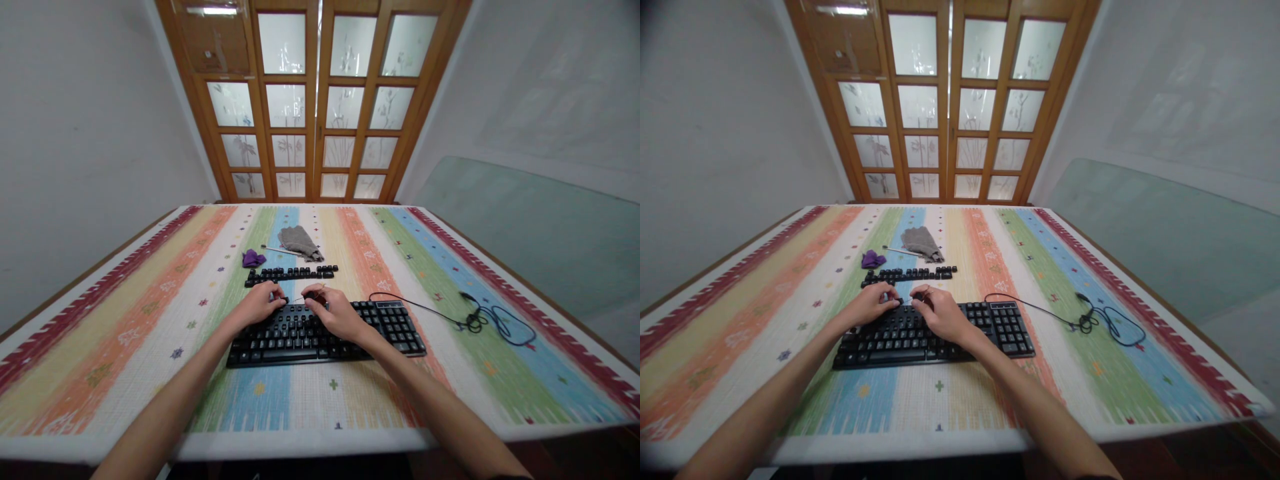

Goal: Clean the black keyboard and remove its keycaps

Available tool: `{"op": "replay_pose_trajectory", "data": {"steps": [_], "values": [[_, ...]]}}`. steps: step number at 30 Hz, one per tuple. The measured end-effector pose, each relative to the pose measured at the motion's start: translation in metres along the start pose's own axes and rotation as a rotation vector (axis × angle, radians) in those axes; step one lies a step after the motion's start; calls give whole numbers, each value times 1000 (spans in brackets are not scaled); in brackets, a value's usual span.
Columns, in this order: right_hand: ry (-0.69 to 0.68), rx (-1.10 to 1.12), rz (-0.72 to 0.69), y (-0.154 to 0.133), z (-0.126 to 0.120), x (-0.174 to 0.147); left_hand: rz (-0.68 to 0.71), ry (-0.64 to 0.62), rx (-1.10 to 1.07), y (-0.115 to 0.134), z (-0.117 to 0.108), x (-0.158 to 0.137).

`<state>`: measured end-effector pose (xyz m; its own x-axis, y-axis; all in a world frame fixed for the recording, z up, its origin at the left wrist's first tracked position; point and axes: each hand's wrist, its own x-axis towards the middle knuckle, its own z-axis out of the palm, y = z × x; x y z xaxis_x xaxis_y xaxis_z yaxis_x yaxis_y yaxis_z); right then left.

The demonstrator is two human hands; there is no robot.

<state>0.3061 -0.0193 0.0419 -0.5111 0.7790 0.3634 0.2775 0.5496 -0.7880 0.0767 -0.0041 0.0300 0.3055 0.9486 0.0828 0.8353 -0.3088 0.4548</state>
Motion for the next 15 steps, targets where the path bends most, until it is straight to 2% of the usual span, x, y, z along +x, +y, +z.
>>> {"op": "replay_pose_trajectory", "data": {"steps": [7,15], "values": [[-1,-3,2,3,-2,-1,-58,-95,81,3,3,15],[5,3,10,4,-5,-3,-49,-55,133,6,2,17]]}}
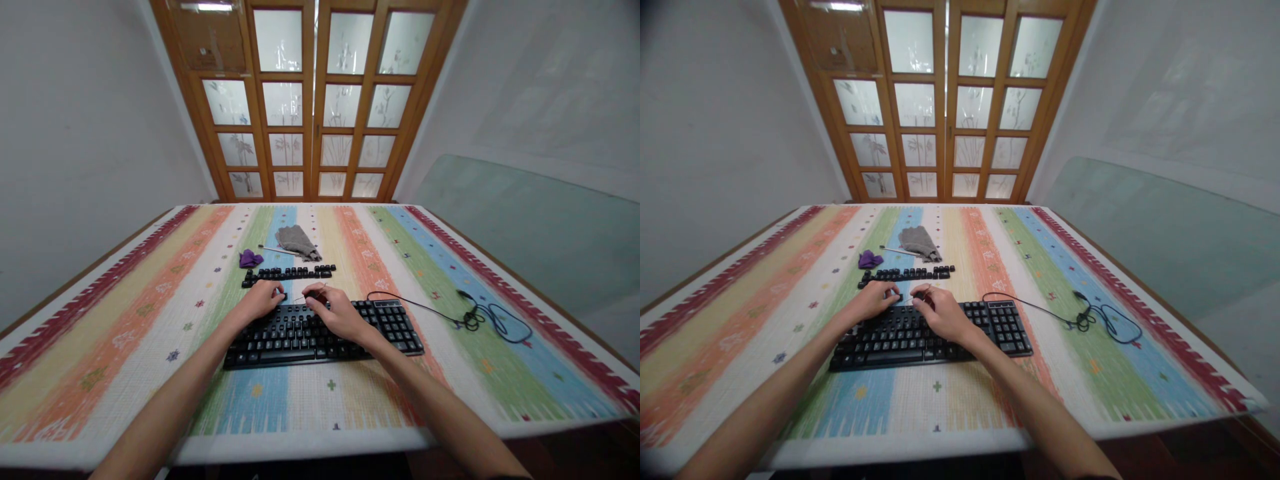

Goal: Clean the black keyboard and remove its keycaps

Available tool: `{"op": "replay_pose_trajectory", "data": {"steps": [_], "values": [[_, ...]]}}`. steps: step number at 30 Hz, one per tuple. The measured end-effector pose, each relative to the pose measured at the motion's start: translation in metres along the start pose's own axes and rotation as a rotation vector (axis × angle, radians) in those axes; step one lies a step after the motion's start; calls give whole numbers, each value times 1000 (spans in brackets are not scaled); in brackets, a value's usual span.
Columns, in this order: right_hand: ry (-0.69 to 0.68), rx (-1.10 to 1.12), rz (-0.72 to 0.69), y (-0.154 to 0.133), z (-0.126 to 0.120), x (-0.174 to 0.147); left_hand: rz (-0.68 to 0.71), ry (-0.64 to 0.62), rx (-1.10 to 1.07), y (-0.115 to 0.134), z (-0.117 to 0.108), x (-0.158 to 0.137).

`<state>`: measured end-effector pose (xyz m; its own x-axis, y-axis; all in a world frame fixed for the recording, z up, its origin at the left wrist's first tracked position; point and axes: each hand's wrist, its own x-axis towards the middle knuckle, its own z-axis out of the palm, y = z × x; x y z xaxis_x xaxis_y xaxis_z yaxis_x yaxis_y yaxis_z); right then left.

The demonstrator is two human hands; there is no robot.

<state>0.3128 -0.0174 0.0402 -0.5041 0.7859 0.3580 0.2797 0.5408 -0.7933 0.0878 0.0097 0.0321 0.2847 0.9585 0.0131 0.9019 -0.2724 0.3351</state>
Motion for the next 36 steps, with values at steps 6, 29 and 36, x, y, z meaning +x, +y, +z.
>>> {"op": "replay_pose_trajectory", "data": {"steps": [6,29,36], "values": [[-1,1,5,0,0,0,37,47,40,-1,4,4],[-3,13,14,2,0,-3,64,-26,238,-3,-3,10],[-3,16,13,1,0,-4,32,-36,253,-8,-5,10]]}}
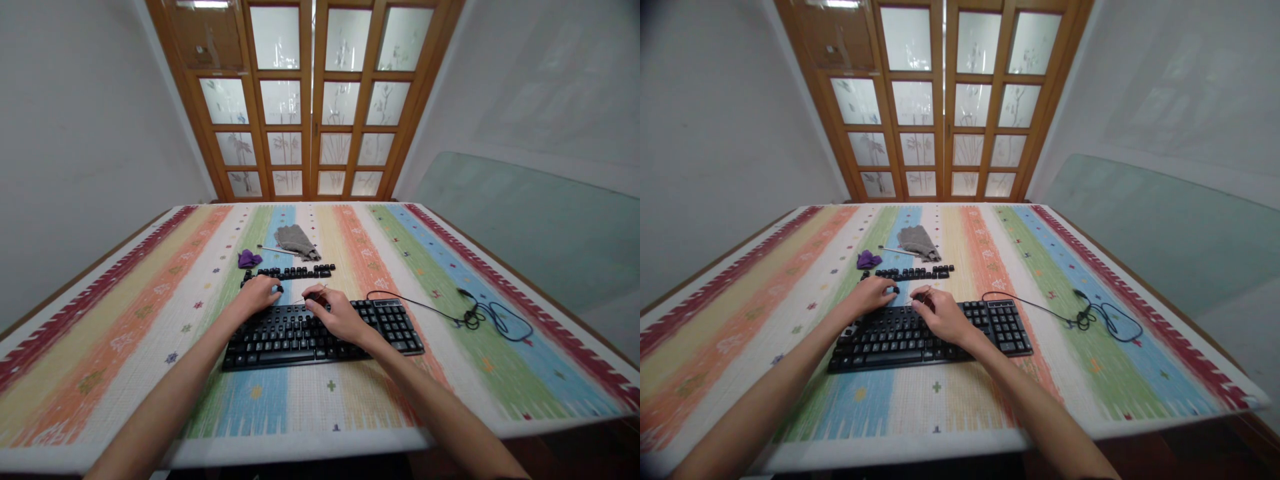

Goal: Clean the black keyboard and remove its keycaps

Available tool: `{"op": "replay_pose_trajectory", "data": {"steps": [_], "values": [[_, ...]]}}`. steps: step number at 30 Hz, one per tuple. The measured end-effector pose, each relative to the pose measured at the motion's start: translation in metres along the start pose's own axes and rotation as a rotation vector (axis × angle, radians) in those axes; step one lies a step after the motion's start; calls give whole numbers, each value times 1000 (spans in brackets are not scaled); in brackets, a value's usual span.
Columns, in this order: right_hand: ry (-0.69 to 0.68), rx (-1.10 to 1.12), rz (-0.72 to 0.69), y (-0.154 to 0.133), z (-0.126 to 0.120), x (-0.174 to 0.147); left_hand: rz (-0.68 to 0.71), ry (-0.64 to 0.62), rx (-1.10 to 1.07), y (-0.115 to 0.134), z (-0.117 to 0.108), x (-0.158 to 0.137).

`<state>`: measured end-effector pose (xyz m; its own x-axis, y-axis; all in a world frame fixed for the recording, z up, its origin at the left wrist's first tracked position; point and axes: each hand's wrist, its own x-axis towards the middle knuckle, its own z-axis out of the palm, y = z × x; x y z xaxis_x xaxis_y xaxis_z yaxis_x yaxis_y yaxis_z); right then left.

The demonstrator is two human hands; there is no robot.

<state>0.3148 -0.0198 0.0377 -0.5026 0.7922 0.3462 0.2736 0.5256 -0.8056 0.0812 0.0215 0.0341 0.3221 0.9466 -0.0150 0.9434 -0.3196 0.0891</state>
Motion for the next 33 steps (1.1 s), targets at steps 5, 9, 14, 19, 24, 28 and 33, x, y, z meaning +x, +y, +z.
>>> {"op": "replay_pose_trajectory", "data": {"steps": [5,9,14,19,24,28,33], "values": [[-7,1,8,1,0,0,-6,6,12,1,0,0],[-1,0,1,0,0,-1,-9,-7,38,2,-1,1],[-1,6,16,-1,0,-1,-11,2,53,0,0,5],[-8,10,10,0,0,-2,-31,7,66,-2,0,7],[-14,-1,8,1,2,-2,-40,14,88,-2,1,7],[-18,-10,10,-1,3,-3,-52,16,110,-2,2,7],[-25,-18,2,-5,3,-3,-57,32,134,-3,4,8]]}}
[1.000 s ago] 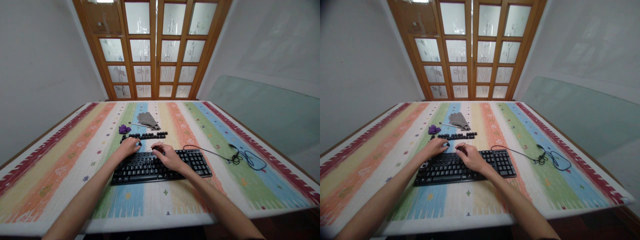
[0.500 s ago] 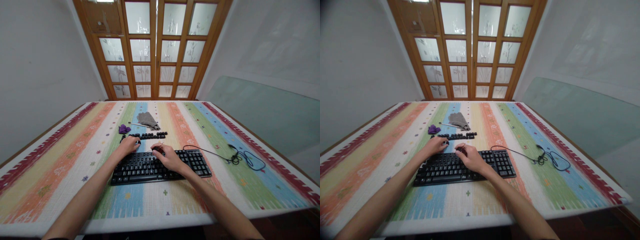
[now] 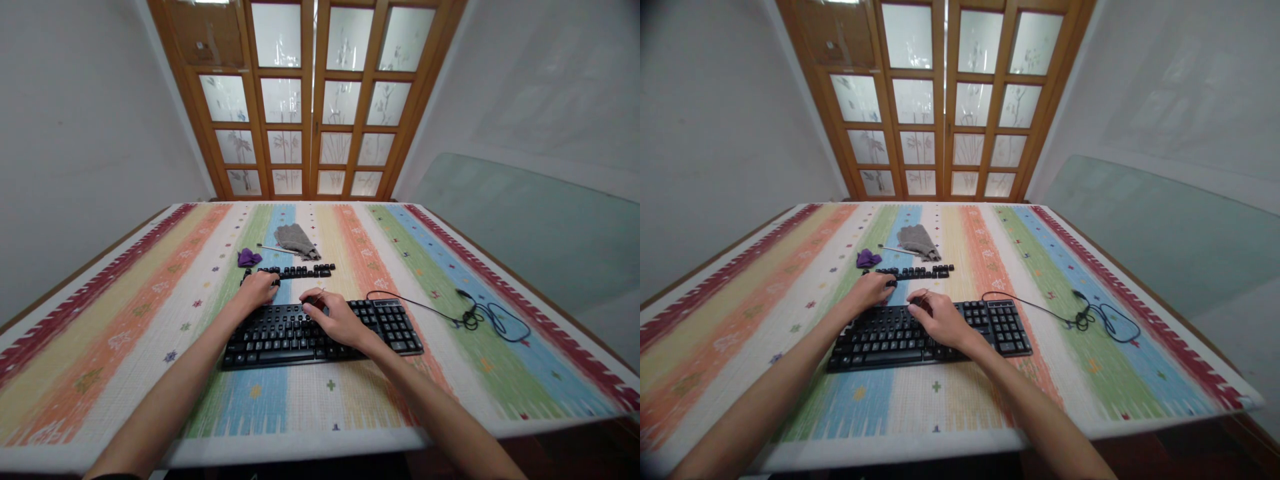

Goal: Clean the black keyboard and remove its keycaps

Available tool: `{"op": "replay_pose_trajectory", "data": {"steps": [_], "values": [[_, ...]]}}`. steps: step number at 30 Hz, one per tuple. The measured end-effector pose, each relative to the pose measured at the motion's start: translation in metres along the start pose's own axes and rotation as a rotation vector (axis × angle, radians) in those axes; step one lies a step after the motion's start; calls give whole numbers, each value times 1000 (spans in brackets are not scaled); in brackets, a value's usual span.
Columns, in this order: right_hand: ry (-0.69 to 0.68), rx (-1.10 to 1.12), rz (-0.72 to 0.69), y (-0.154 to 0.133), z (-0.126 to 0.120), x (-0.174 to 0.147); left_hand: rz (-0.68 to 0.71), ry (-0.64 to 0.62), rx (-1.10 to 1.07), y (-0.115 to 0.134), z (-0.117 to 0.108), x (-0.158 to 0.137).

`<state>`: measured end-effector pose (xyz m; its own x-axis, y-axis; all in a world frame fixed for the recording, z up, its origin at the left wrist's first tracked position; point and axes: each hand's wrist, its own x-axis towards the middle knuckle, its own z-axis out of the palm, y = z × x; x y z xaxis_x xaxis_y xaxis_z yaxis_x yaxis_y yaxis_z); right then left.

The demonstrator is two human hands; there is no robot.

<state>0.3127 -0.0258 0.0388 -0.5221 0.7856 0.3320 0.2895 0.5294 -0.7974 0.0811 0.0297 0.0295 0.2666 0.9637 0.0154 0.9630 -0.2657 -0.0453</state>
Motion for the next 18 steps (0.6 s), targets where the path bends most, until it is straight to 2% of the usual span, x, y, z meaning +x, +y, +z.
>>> {"op": "replay_pose_trajectory", "data": {"steps": [18], "values": [[-40,12,19,-4,2,-1,29,36,-55,-2,2,3]]}}
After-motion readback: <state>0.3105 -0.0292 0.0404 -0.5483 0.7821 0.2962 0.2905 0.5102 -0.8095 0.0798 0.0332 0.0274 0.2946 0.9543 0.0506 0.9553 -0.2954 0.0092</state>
